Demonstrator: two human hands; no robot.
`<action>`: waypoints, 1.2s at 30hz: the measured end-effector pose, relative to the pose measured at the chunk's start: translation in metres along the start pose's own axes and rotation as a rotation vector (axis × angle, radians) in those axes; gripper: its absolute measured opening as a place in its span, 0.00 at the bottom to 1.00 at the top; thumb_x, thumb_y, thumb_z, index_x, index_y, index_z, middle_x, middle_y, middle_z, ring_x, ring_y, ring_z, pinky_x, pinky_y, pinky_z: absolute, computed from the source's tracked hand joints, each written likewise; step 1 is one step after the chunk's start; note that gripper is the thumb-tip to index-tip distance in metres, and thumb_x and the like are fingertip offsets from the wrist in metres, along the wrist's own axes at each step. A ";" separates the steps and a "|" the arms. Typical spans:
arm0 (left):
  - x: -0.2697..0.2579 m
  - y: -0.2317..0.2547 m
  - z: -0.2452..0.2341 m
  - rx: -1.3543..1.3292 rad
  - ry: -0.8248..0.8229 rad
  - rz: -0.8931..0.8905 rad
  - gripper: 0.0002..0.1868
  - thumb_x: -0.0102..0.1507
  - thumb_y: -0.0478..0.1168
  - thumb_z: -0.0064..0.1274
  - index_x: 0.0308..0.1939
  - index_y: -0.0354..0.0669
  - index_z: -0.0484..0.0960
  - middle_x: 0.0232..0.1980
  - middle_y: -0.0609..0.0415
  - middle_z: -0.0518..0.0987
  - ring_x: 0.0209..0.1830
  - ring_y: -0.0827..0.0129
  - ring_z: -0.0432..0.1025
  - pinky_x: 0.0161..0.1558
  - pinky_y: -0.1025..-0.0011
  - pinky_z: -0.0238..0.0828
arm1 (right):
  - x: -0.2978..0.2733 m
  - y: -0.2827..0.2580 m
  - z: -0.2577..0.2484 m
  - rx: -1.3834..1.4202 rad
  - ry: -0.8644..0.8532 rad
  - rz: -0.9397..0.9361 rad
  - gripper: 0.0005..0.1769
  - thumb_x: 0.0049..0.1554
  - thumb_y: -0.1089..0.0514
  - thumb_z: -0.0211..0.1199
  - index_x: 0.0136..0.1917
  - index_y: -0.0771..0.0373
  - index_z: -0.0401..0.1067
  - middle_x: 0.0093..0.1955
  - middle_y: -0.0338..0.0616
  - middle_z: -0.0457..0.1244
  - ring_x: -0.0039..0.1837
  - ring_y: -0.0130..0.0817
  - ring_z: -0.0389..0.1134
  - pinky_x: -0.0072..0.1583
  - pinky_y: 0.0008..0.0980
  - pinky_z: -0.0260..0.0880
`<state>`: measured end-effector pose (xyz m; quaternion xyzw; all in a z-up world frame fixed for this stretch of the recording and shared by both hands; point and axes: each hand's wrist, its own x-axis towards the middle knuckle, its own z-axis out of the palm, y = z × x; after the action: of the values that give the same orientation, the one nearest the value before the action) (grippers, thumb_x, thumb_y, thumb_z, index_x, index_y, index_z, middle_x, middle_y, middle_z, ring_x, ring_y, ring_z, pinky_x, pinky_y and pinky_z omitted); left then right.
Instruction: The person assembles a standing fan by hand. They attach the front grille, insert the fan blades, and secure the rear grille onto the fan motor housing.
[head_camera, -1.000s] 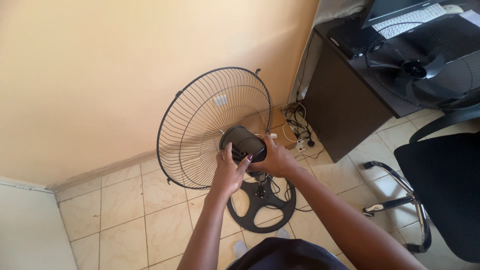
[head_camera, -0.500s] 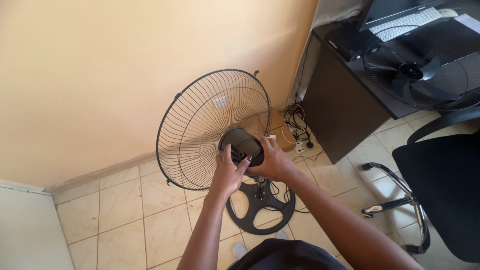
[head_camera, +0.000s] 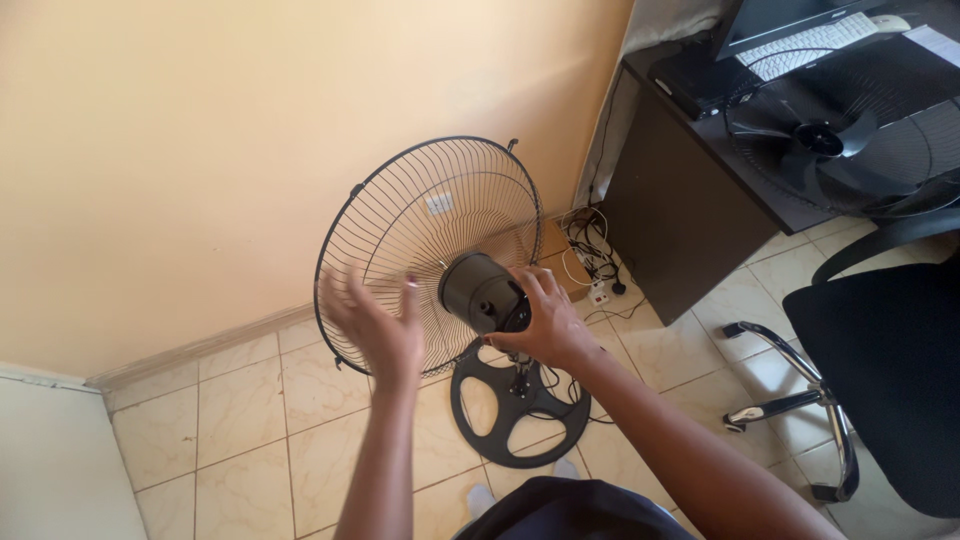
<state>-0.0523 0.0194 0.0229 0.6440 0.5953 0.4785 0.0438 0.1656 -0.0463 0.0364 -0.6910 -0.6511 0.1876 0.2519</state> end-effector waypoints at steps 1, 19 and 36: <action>0.007 -0.005 -0.006 0.047 0.032 -0.026 0.45 0.64 0.54 0.60 0.75 0.34 0.55 0.77 0.25 0.48 0.79 0.33 0.43 0.70 0.38 0.51 | -0.001 -0.001 0.000 0.003 0.000 -0.003 0.62 0.38 0.34 0.80 0.77 0.52 0.54 0.74 0.53 0.50 0.76 0.56 0.53 0.73 0.52 0.57; 0.019 -0.059 -0.039 -0.023 -0.131 -0.215 0.31 0.65 0.52 0.61 0.64 0.38 0.69 0.59 0.38 0.73 0.60 0.46 0.67 0.60 0.50 0.64 | 0.001 0.010 -0.003 0.005 0.025 -0.037 0.56 0.38 0.38 0.81 0.73 0.57 0.61 0.66 0.55 0.60 0.68 0.54 0.64 0.67 0.49 0.66; 0.029 -0.035 -0.109 0.130 -0.487 -0.347 0.28 0.54 0.60 0.69 0.32 0.40 0.73 0.25 0.50 0.78 0.26 0.58 0.76 0.34 0.59 0.73 | -0.004 0.029 -0.006 0.076 -0.063 0.017 0.56 0.41 0.48 0.78 0.78 0.50 0.56 0.78 0.52 0.47 0.79 0.52 0.49 0.76 0.48 0.52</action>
<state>-0.1551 -0.0028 0.0765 0.6298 0.6979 0.2564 0.2248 0.1921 -0.0517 0.0234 -0.6803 -0.6450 0.2361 0.2559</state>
